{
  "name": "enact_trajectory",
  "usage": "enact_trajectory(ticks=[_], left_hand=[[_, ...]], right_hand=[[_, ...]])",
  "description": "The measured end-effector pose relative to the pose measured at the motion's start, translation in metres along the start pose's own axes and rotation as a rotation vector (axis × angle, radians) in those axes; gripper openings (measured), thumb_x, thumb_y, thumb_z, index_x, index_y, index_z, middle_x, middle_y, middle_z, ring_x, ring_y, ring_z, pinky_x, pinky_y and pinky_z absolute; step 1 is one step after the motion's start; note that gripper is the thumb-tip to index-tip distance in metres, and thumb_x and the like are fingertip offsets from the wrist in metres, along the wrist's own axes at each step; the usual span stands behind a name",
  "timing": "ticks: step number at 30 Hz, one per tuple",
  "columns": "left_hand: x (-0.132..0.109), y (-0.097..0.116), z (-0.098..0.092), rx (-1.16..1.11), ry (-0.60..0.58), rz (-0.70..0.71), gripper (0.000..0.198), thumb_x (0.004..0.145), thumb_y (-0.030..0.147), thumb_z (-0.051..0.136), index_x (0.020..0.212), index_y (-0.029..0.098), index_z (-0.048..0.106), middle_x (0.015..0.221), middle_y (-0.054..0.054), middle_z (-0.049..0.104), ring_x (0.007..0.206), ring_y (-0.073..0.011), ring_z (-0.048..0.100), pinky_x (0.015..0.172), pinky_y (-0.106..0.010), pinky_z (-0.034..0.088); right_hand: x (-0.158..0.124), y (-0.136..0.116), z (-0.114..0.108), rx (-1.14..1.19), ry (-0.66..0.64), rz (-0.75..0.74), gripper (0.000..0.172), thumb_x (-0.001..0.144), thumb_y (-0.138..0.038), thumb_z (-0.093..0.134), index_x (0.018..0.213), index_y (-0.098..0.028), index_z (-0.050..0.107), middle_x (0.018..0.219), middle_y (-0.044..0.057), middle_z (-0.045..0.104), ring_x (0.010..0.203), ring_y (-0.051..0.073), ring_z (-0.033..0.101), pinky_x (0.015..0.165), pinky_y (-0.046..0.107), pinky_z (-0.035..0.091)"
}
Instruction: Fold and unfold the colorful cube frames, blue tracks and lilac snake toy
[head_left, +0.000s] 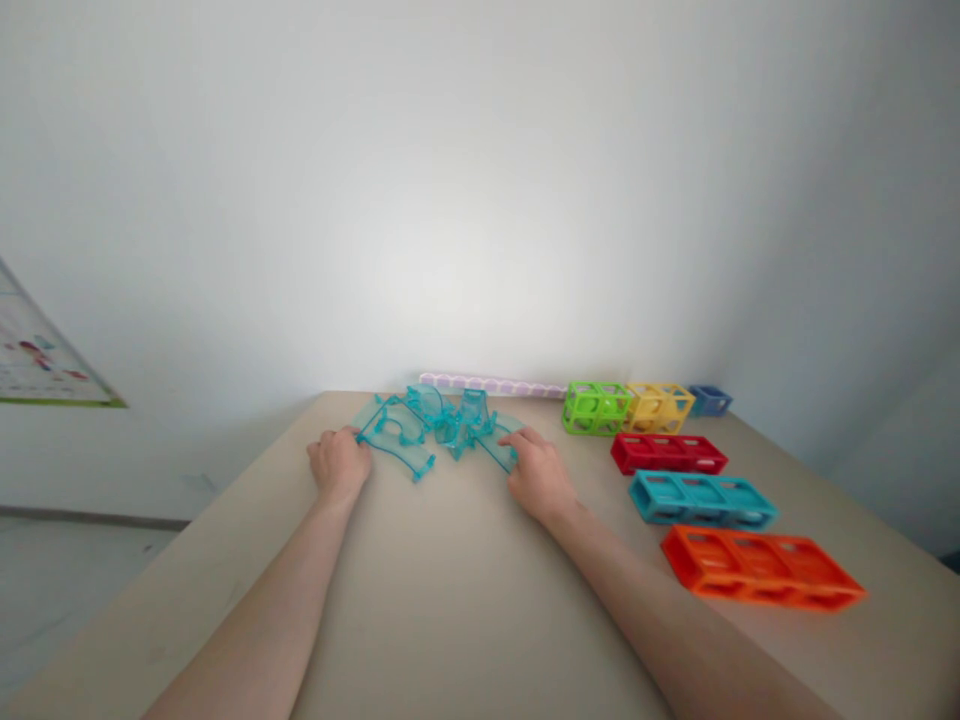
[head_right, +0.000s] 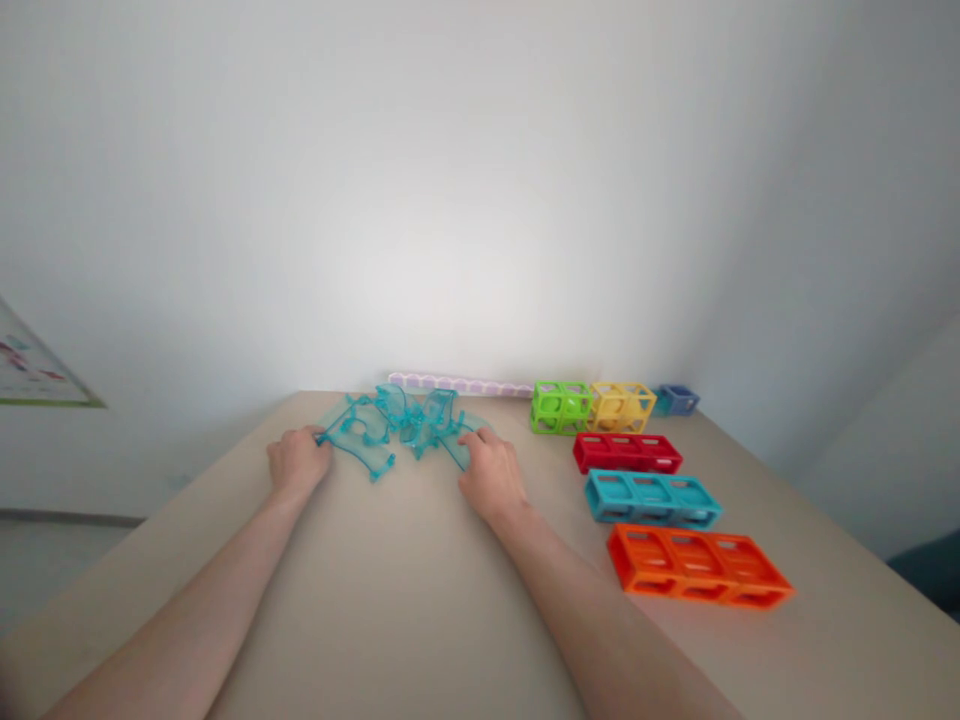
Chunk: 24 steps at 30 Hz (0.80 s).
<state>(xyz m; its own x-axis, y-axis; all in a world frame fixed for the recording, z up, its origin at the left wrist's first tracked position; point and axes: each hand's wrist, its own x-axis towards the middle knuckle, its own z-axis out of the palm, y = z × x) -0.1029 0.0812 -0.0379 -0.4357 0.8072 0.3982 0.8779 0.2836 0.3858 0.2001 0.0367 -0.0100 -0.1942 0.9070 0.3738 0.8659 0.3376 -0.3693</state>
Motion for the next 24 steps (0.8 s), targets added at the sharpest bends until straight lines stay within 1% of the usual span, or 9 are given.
enact_trajectory(ticks=[2,6,8,11,15,17,19,22,24], left_hand=[[0.000,-0.001,-0.001,0.004,0.006,-0.035,0.032,0.078,0.024,0.055,0.102,0.011,0.072,0.098,-0.025,0.064,0.105,-0.0404,0.055,0.089,-0.050,0.040],[0.000,-0.003,-0.005,-0.024,0.038,-0.099,0.031,0.073,0.030,0.061,0.097,0.013,0.072,0.113,-0.026,0.060,0.114,-0.0440,0.047,0.089,-0.051,0.040],[0.001,-0.003,-0.006,-0.062,0.024,-0.112,0.027,0.071,0.030,0.064,0.091,0.014,0.072,0.108,-0.024,0.063,0.109,-0.0429,0.051,0.088,-0.051,0.041],[0.002,-0.002,-0.006,-0.149,0.002,-0.132,0.019,0.067,0.031,0.067,0.078,0.015,0.070,0.089,-0.019,0.068,0.099,-0.0392,0.058,0.087,-0.048,0.043],[0.007,0.002,-0.006,-0.324,0.048,-0.234,0.018,0.064,0.033,0.069,0.070,0.017,0.063,0.084,-0.014,0.068,0.092,-0.0336,0.062,0.087,-0.045,0.046],[0.009,0.004,-0.007,-0.436,0.102,-0.324,0.019,0.064,0.033,0.069,0.072,0.018,0.060,0.081,-0.012,0.067,0.088,-0.0311,0.063,0.084,-0.045,0.048],[0.011,0.006,-0.007,-0.571,0.152,-0.425,0.020,0.066,0.034,0.066,0.074,0.018,0.057,0.074,-0.009,0.065,0.080,-0.0275,0.065,0.076,-0.042,0.051],[0.012,0.011,-0.009,-0.801,0.199,-0.556,0.019,0.073,0.035,0.057,0.073,0.017,0.051,0.065,-0.004,0.060,0.060,-0.0192,0.063,0.058,-0.033,0.053],[0.011,0.014,-0.011,-0.935,0.217,-0.612,0.018,0.075,0.034,0.052,0.070,0.017,0.048,0.061,-0.002,0.057,0.051,-0.0143,0.058,0.049,-0.028,0.050]], right_hand=[[-0.001,-0.002,0.000,0.020,0.013,0.056,0.055,0.066,0.002,0.045,0.115,-0.016,0.063,0.114,0.012,0.061,0.096,0.023,0.062,0.085,0.032,0.044],[-0.002,-0.006,-0.001,0.081,0.022,0.128,0.053,0.069,0.001,0.046,0.117,-0.014,0.061,0.113,0.014,0.060,0.094,0.024,0.062,0.085,0.034,0.045],[-0.004,-0.009,0.000,0.131,0.020,0.141,0.053,0.068,0.001,0.047,0.117,-0.015,0.061,0.114,0.014,0.059,0.095,0.025,0.062,0.086,0.036,0.045],[-0.008,-0.013,0.002,0.244,0.023,0.151,0.056,0.063,0.003,0.046,0.113,-0.017,0.063,0.113,0.012,0.060,0.100,0.025,0.060,0.090,0.035,0.044],[-0.009,-0.013,0.007,0.454,0.049,0.217,0.052,0.056,0.004,0.046,0.098,-0.018,0.067,0.105,0.009,0.065,0.103,0.024,0.059,0.094,0.035,0.043],[-0.008,-0.010,0.009,0.580,0.061,0.294,0.047,0.054,0.002,0.046,0.092,-0.018,0.067,0.099,0.008,0.067,0.097,0.025,0.062,0.086,0.035,0.047],[-0.007,-0.008,0.012,0.729,0.051,0.379,0.042,0.054,-0.003,0.045,0.087,-0.017,0.066,0.095,0.008,0.068,0.079,0.023,0.065,0.069,0.034,0.052],[-0.008,-0.010,0.014,0.993,0.006,0.462,0.038,0.054,-0.009,0.044,0.086,-0.017,0.063,0.093,0.009,0.067,0.051,0.015,0.059,0.045,0.029,0.047],[-0.008,-0.013,0.014,1.170,-0.028,0.474,0.038,0.051,-0.012,0.045,0.085,-0.016,0.061,0.089,0.008,0.066,0.045,0.012,0.055,0.039,0.026,0.044]])
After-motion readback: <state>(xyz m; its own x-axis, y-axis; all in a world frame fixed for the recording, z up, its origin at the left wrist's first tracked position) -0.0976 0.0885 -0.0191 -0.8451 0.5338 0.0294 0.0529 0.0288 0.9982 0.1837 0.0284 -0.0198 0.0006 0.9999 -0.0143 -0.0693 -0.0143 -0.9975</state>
